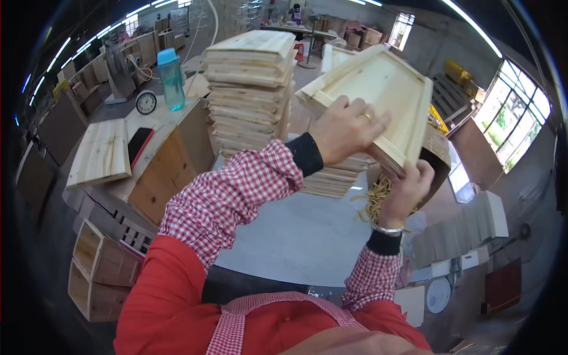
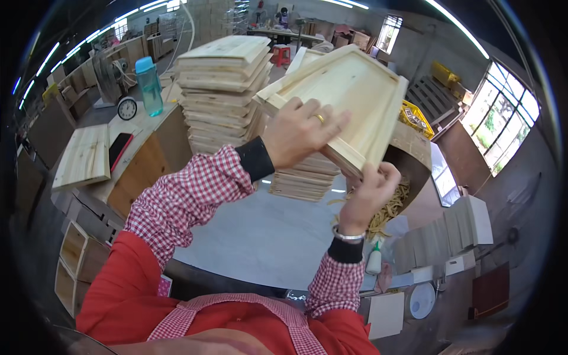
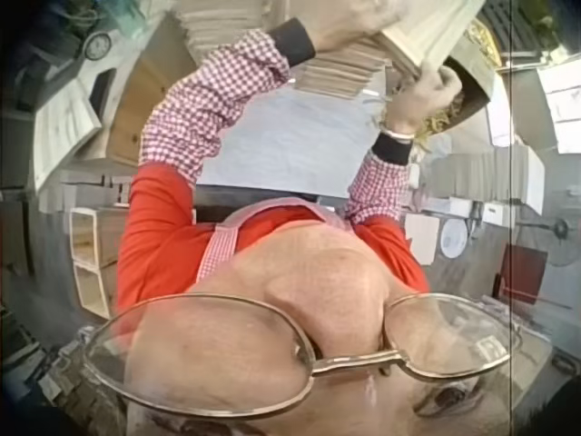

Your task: Applying glue to wooden panels and joining them to assemble small wooden boxes.

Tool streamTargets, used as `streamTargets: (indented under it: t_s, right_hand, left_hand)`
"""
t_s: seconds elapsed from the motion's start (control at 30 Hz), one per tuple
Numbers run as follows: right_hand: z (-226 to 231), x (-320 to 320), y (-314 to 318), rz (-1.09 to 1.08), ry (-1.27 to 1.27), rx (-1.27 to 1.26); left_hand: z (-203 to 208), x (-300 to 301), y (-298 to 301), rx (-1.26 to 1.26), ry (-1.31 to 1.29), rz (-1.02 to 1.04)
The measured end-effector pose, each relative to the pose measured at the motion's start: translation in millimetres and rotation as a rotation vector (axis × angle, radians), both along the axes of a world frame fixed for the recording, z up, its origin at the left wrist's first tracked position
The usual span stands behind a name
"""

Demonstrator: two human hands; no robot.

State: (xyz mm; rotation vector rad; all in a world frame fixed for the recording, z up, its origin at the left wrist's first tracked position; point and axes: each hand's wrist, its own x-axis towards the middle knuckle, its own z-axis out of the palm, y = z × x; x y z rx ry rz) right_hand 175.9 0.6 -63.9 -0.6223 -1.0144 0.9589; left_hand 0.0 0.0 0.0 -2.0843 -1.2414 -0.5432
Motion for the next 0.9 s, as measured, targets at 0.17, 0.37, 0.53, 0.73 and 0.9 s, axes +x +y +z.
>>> streamTargets:
  t_s: [0.17, 0.37, 0.53, 0.73, 0.9]
  right_hand:
    - [-55.6, -5.2, -62.2, -0.207, -0.066, 0.294]
    - [-102.5, -0.9, -129.0, -0.115, 0.051, 0.642]
    - [-150.5, 29.0, -164.9, 0.044, -0.314, 0.462]
    - [-207.3, 49.4, -148.5, 0.116, -0.559, 0.168]
    - [-259.9, 62.2, -102.4, 0.138, -0.757, 0.094]
  left_hand:
    - [-66.0, -3.4, -49.0, 0.401, -0.156, -0.229]
    - [-126.4, 3.7, -134.4, 0.408, -0.450, -0.316]
    - [-188.4, 12.0, -199.8, 0.237, -0.877, -0.341]
    - [-285.6, 6.6, -246.9, -0.327, -2.264, -0.451]
    - [-383.2, 17.9, -276.8, -0.536, -2.817, -0.535]
